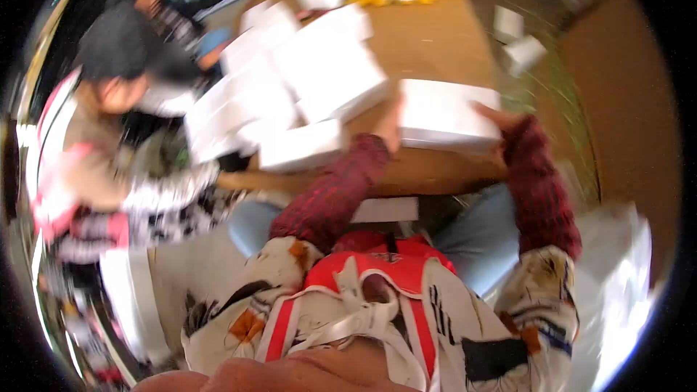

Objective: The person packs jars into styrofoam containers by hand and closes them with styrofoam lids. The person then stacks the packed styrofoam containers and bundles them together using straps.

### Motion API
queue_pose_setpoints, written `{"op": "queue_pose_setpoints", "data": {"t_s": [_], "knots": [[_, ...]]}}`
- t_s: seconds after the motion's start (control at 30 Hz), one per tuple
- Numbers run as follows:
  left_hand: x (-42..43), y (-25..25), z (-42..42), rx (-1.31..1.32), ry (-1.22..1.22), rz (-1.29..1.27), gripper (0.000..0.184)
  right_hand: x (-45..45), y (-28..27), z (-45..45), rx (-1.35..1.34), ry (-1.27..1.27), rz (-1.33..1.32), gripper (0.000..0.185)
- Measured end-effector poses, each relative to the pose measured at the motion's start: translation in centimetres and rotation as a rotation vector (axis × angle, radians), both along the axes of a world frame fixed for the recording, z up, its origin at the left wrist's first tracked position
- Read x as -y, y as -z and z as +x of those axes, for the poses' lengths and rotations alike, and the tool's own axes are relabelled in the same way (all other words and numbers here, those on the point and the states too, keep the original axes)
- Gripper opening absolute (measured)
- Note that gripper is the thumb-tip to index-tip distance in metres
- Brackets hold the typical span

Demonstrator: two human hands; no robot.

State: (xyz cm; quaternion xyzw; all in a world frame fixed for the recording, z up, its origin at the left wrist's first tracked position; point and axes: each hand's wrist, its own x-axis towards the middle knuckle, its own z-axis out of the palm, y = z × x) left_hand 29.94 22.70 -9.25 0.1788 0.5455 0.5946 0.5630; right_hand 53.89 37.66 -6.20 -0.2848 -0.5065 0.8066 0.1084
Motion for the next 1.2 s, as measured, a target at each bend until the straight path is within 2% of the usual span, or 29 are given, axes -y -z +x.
{"op": "queue_pose_setpoints", "data": {"t_s": [0.03,0.07,0.1,0.13,0.2,0.27,0.3,0.33,0.4,0.43,0.47,0.53,0.6,0.63,0.67,0.7,0.73,0.77,0.83,0.87,0.9,0.93,0.97,1.0,1.03,1.1,1.13,1.17,1.2], "knots": [[0.8,0.3,0.6,0.028,-0.036,0.155,0.080,-0.8,1.6,0.3,0.034,-0.026,-0.161,0.055],[-0.1,2.6,0.1,0.131,-0.014,0.148,0.074,-1.7,1.3,0.6,0.165,-0.055,-0.168,0.059],[-0.2,-0.6,1.1,0.196,0.054,0.143,0.069,-2.7,1.2,0.8,0.293,-0.088,-0.181,0.064],[-0.3,-0.9,1.2,0.281,0.095,0.094,0.066,-2.9,0.1,1.2,0.482,-0.139,-0.022,0.073],[-0.7,0.9,1.2,0.107,0.127,0.099,0.066,-2.5,-0.2,0.8,0.425,-0.100,0.039,0.076],[1.5,-2.5,2.3,0.000,-0.011,0.126,0.068,-1.8,-2.0,0.4,0.455,-0.075,0.056,0.078],[2.0,-2.9,2.3,0.017,-0.050,0.103,0.079,-2.7,-1.7,0.7,0.528,-0.020,0.083,0.073],[2.7,-4.2,2.5,0.025,-0.069,0.112,0.079,-0.2,-5.3,-0.1,0.373,0.025,0.164,0.072],[4.8,-6.8,3.1,-0.262,-0.218,0.194,0.098,-2.7,-2.7,0.5,0.143,0.095,0.257,0.073],[5.8,-8.0,2.9,-0.359,-0.244,0.207,0.102,-0.4,-5.8,-0.2,0.076,0.125,0.237,0.071],[7.0,-9.6,2.6,-0.357,-0.267,0.211,0.102,0.5,-6.5,-0.9,0.077,0.103,0.246,0.071],[9.8,-12.8,1.4,-0.635,-0.410,0.397,0.099,2.1,-7.8,-2.5,-0.176,0.071,0.320,0.067],[13.3,-15.7,-0.8,-0.576,-0.471,0.530,0.096,6.5,-8.2,-5.4,-0.253,0.143,0.253,0.058],[15.5,-16.8,-2.0,-0.561,-0.478,0.524,0.092,7.5,-5.6,-6.8,-0.317,0.148,0.318,0.059],[17.8,-17.7,-3.4,-0.516,-0.487,0.516,0.090,11.9,-8.2,-8.9,-0.250,0.109,0.304,0.056],[20.4,-18.9,-4.4,-0.402,-0.484,0.528,0.084,15.1,-8.4,-10.6,-0.253,0.083,0.153,0.052],[22.8,-18.7,-6.4,-0.434,-0.489,0.454,0.079,17.8,-8.5,-12.2,-0.232,0.061,0.072,0.050],[25.1,-18.7,-7.9,-0.311,-0.498,0.388,0.070,20.9,-10.3,-14.1,-0.241,-0.011,0.005,0.050],[29.5,-19.7,-11.0,-0.328,-0.445,0.308,0.055,24.2,-9.1,-17.8,-0.282,-0.139,-0.289,0.054],[31.4,-20.5,-12.2,-0.321,-0.509,0.180,0.051,25.8,-8.9,-19.7,-0.268,-0.192,-0.253,0.052],[33.4,-19.2,-15.1,-0.231,-0.516,0.194,0.048,27.8,-9.6,-21.5,-0.338,-0.213,-0.267,0.053],[35.2,-18.7,-17.1,-0.250,-0.558,0.178,0.048,29.2,-8.6,-23.8,-0.376,-0.255,-0.293,0.052],[36.5,-19.5,-18.2,-0.244,-0.600,0.137,0.048,30.3,-8.7,-25.8,-0.241,-0.314,-0.309,0.047],[37.6,-19.2,-20.3,-0.291,-0.648,0.108,0.049,31.3,-8.4,-28.0,-0.252,-0.371,-0.275,0.055],[38.4,-19.3,-22.1,-0.305,-0.617,0.116,0.049,32.4,-6.9,-30.9,-0.117,-0.356,-0.224,0.069],[41.4,-16.1,-29.7,-0.272,-0.564,0.165,0.051,34.7,-4.6,-36.4,-0.109,-0.309,-0.113,0.081],[42.3,-15.9,-32.1,-0.274,-0.508,0.183,0.052,35.4,-7.1,-36.9,-0.128,-0.371,-0.165,0.060],[43.0,-14.9,-35.0,-0.348,-0.409,0.187,0.052,36.7,-6.1,-38.8,-0.221,-0.282,-0.219,0.061],[42.5,-16.1,-35.2,-0.246,-0.396,0.173,0.053,37.1,-4.8,-41.1,-0.087,-0.266,-0.185,0.064]]}}
